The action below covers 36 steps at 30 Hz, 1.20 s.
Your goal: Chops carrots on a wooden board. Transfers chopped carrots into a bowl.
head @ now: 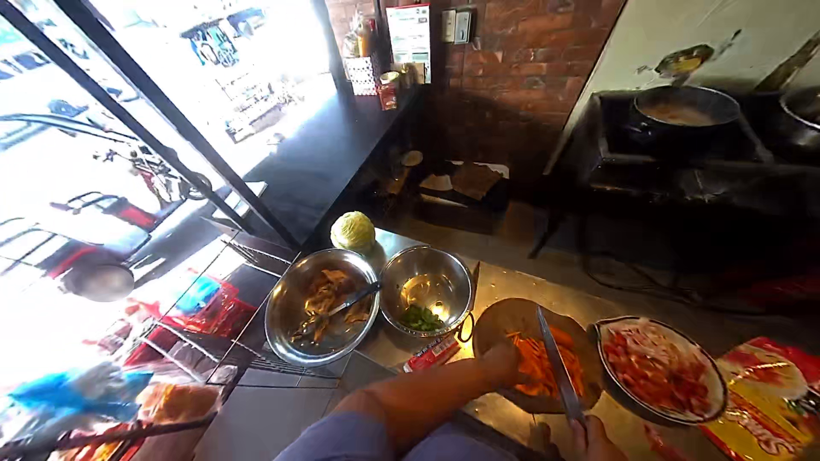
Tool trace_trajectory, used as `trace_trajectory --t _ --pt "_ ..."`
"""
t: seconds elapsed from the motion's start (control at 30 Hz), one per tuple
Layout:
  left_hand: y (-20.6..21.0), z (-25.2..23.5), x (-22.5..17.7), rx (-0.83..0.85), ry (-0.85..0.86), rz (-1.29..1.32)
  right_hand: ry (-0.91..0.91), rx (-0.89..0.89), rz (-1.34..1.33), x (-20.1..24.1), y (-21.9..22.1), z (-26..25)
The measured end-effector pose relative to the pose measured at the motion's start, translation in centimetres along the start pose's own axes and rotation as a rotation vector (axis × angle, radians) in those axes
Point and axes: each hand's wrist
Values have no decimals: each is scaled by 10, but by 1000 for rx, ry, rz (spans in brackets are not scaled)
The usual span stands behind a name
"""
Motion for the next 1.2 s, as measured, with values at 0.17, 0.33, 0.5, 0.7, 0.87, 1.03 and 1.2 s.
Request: trace_trajectory --t 0.17,0.33,0.5,0.7,0.87,1.03,1.2 --pt "5 -4 2 1 -80 2 -14 -12 10 3 2 -1" --pt "4 -2 -5 0 -144 -9 -23 22 21 6 2 -2" --pt "9 -4 -7 7 -143 -31 -19 23 17 5 5 -5" --pt "10 -7 -12 23 -159 -39 -41 -40 -2 -1 14 -8" --pt "8 -1 -14 66 -117 -67 32 19 -3 1 5 -3" --pt "14 -3 -4 53 -59 -67 61 83 4 3 1 0" --pt "20 0 9 52 57 -56 56 82 7 1 4 2"
Point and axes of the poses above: each hand's wrist, its own z-axis away from the middle knuckle, its own y-axis out of the palm, x = y × z, and after that the axes turned 2 degrees about z, right-handed
